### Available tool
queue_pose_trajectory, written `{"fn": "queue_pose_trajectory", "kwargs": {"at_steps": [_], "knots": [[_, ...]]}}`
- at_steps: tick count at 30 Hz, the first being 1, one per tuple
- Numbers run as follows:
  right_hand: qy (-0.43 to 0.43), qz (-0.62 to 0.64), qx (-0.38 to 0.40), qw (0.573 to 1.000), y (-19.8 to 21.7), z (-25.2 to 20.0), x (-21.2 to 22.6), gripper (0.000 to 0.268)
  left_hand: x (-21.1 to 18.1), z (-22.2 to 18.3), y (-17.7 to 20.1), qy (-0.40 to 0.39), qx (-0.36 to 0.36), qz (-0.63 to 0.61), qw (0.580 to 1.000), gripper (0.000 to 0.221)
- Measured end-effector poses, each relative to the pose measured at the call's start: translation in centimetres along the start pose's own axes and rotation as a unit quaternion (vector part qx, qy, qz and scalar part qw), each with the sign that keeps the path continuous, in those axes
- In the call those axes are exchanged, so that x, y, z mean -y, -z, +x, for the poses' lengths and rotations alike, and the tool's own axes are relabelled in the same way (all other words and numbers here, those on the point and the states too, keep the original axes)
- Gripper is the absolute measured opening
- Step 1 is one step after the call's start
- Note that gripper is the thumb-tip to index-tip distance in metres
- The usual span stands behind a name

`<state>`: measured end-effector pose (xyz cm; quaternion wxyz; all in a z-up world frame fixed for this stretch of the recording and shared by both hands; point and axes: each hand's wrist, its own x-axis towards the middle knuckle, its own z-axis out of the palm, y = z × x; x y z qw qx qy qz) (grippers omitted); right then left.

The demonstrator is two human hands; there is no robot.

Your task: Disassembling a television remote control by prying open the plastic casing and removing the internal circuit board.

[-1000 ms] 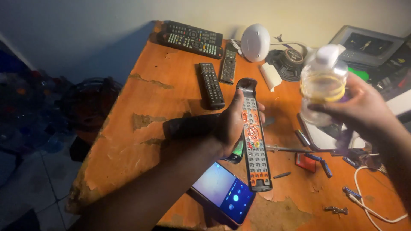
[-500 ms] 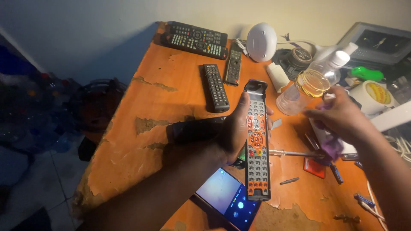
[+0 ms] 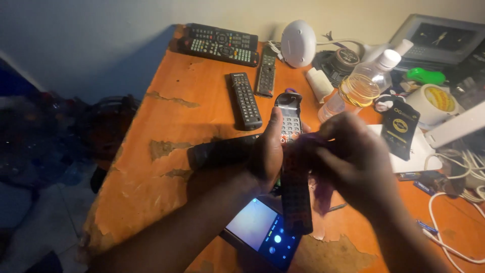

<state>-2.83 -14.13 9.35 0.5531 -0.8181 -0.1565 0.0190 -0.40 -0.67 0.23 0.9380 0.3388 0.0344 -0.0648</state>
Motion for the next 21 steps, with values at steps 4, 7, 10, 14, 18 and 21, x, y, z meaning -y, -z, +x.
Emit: {"fn": "queue_pose_trajectory", "kwargs": {"at_steps": [4,7,10,14,18,21], "knots": [[0.148,-0.218,-0.039,0.964,-2.4,-0.3,-2.9,0.009,0.2,0.1,0.0,0.076,-0.04,-0.004,0.996,0.084],[0.26,-0.236,-0.037,0.936,-3.6,-1.8,-4.5,0.021,0.3,0.1,0.0,0.035,-0.091,0.008,0.995,0.076],[0.246,-0.21,-0.041,0.945,-4.2,-2.9,-4.8,0.019,1.4,2.0,1.6,0.005,-0.074,-0.011,0.997,0.073],[0.24,-0.083,0.018,0.967,-4.5,-5.6,-3.1,0.01,-0.3,1.9,1.6,-0.045,-0.066,-0.026,0.996,0.072],[0.261,-0.142,-0.002,0.955,-3.9,-4.2,-5.0,0.013,0.3,1.7,1.1,-0.063,-0.07,-0.043,0.995,0.072],[0.315,-0.281,-0.142,0.895,-3.5,-1.5,-6.6,0.025,3.2,2.8,1.1,-0.109,-0.026,0.0,0.994,0.074]]}}
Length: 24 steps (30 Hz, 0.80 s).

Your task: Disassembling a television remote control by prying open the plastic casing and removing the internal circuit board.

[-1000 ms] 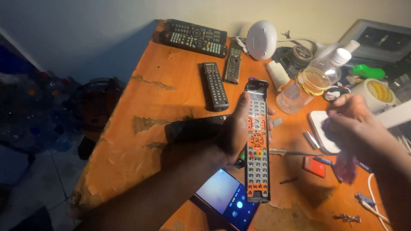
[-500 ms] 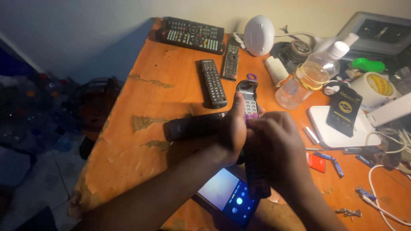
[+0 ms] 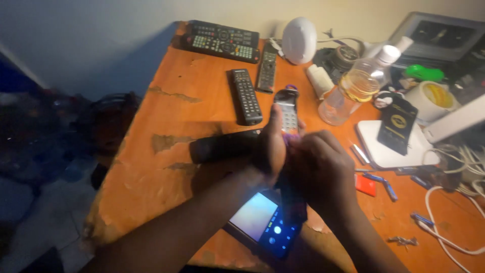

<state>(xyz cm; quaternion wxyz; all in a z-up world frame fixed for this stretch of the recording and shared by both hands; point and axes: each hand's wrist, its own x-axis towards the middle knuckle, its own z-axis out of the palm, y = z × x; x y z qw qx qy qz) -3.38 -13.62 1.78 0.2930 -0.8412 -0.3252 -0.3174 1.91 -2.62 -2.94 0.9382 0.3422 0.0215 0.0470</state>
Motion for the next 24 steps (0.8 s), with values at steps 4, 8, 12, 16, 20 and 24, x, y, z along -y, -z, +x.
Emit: {"fn": "queue_pose_trajectory", "kwargs": {"at_steps": [4,8,12,16,20,24], "knots": [[-0.046,0.059,0.026,0.997,0.6,-1.3,3.6,0.017,-2.2,-0.2,0.4,-0.044,0.025,0.024,0.998,0.076],[-0.056,0.054,0.04,0.996,1.6,-1.1,4.8,0.013,-2.7,-0.4,0.3,-0.038,0.05,0.029,0.998,0.076],[-0.025,0.049,-0.005,0.998,0.9,0.0,2.7,0.02,-1.6,-1.0,-0.5,-0.061,0.052,0.049,0.996,0.073],[-0.029,0.059,0.019,0.998,1.5,-1.1,4.6,0.014,-4.3,-2.0,-0.7,-0.06,0.053,0.066,0.995,0.072],[0.004,-0.003,-0.024,1.0,-0.3,-0.6,0.3,0.027,-3.5,-2.7,-1.6,-0.044,0.054,0.033,0.997,0.07],[0.001,0.018,-0.022,1.0,0.2,-0.2,3.5,0.023,-2.6,-0.6,-0.4,-0.069,0.066,0.075,0.993,0.071]]}}
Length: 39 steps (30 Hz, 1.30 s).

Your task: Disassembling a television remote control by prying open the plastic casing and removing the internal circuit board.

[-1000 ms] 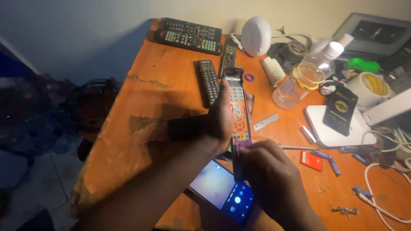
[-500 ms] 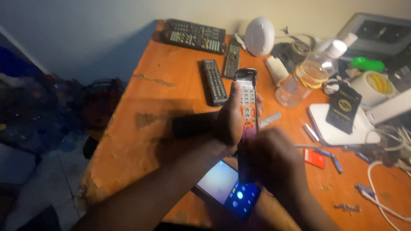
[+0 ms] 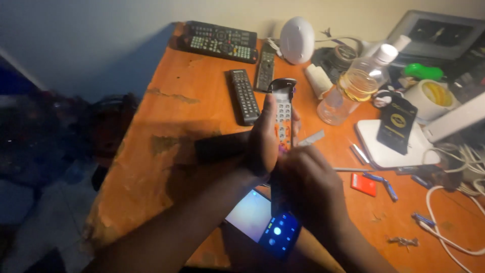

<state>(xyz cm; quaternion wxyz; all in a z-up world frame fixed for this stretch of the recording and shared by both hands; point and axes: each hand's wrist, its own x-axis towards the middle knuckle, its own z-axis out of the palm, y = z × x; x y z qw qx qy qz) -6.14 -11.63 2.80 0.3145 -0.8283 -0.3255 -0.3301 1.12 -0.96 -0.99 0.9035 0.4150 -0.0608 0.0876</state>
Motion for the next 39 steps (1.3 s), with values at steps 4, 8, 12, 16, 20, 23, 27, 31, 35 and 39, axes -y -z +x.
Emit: {"fn": "queue_pose_trajectory", "kwargs": {"at_steps": [4,8,12,16,20,23,27,31,35,39], "knots": [[-0.017,0.044,0.05,0.998,0.5,0.6,-1.0,0.021,-2.0,-0.9,-0.6,0.029,-0.013,-0.054,0.998,0.066],[-0.015,0.071,0.059,0.996,-0.3,0.4,-1.6,0.01,0.5,0.1,-0.1,0.038,-0.041,-0.073,0.996,0.064],[-0.019,0.116,0.067,0.991,0.2,-0.2,-0.6,0.01,-1.9,-0.9,-0.5,0.07,-0.037,-0.067,0.995,0.064],[-0.026,0.051,0.047,0.997,-0.8,0.0,-1.9,0.016,0.3,0.0,0.5,0.018,-0.022,-0.015,0.999,0.067],[-0.041,0.078,0.047,0.995,-0.6,-0.4,-1.8,0.007,2.0,0.8,0.8,-0.016,-0.03,0.012,0.999,0.071],[-0.025,-0.027,0.028,0.999,-1.0,0.0,-3.6,0.014,0.5,-0.4,0.0,-0.017,-0.014,0.041,0.999,0.067],[-0.022,-0.089,0.019,0.996,-1.9,-0.7,-2.6,0.023,0.4,-0.1,0.4,-0.01,-0.026,0.062,0.998,0.068],[-0.063,0.033,0.051,0.996,-1.6,-0.2,-3.6,0.01,0.6,-0.4,0.1,-0.002,-0.05,0.065,0.997,0.068],[-0.078,-0.014,0.017,0.997,-2.3,-1.2,-3.4,0.01,1.0,-0.4,0.2,-0.006,-0.039,0.073,0.997,0.067],[-0.157,0.089,0.058,0.982,-1.4,-1.3,-1.6,0.009,0.1,0.1,0.0,-0.008,-0.055,0.008,0.998,0.071]]}}
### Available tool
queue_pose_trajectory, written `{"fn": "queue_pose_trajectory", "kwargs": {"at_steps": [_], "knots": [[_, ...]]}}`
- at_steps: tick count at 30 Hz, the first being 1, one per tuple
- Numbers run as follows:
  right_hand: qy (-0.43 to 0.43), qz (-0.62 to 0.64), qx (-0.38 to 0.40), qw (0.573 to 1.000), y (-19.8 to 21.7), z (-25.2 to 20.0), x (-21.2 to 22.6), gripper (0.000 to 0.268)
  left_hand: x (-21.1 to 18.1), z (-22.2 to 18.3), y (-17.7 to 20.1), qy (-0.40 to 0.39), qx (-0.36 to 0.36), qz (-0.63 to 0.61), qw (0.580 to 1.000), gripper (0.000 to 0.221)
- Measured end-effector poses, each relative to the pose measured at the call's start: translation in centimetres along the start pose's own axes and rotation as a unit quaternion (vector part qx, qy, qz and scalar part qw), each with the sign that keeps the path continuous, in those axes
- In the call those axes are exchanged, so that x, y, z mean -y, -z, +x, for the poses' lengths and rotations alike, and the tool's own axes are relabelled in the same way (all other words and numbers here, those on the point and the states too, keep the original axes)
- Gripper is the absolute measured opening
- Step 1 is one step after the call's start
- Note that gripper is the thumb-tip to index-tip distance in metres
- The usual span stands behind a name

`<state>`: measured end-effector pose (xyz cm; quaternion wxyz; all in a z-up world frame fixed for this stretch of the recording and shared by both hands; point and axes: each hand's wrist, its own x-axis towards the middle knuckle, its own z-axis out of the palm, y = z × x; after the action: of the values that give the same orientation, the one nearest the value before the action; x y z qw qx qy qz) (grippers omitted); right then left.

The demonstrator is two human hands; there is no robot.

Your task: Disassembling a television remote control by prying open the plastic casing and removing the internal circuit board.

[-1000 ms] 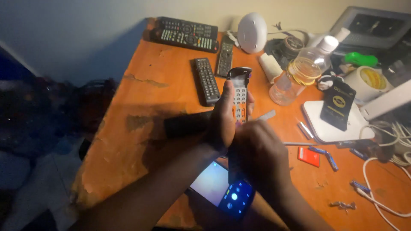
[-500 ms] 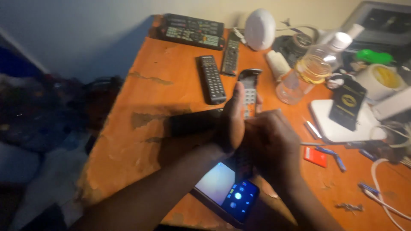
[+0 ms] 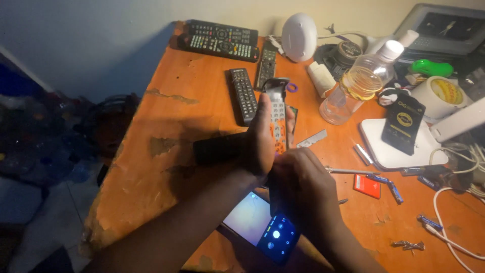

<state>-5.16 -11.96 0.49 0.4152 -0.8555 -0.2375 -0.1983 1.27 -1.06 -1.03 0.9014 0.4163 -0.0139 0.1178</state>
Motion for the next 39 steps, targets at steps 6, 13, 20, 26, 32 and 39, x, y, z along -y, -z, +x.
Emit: {"fn": "queue_pose_trajectory", "kwargs": {"at_steps": [6,13,20,26,32,39], "knots": [[0.062,-0.043,-0.044,0.996,-0.2,1.9,-0.3,0.01,2.7,0.5,0.5,0.069,-0.065,0.044,0.995,0.067],[0.068,0.099,0.028,0.992,1.5,-0.7,2.4,0.018,-3.4,0.1,-1.3,0.078,-0.052,-0.098,0.991,0.06],[0.112,0.006,-0.071,0.991,0.8,3.6,-1.6,0.012,1.8,-0.4,-1.0,0.044,-0.086,-0.074,0.993,0.057],[0.067,-0.021,-0.075,0.995,-0.4,-0.3,0.6,0.022,0.2,0.4,0.3,-0.005,0.009,0.007,1.0,0.072],[0.04,0.038,-0.027,0.998,0.3,-1.2,0.0,0.013,-2.2,-1.0,-1.2,0.047,-0.025,-0.016,0.998,0.074],[0.084,0.011,-0.088,0.993,0.9,4.3,-1.0,0.012,-2.3,-2.7,-4.5,0.124,-0.088,-0.096,0.984,0.071]]}}
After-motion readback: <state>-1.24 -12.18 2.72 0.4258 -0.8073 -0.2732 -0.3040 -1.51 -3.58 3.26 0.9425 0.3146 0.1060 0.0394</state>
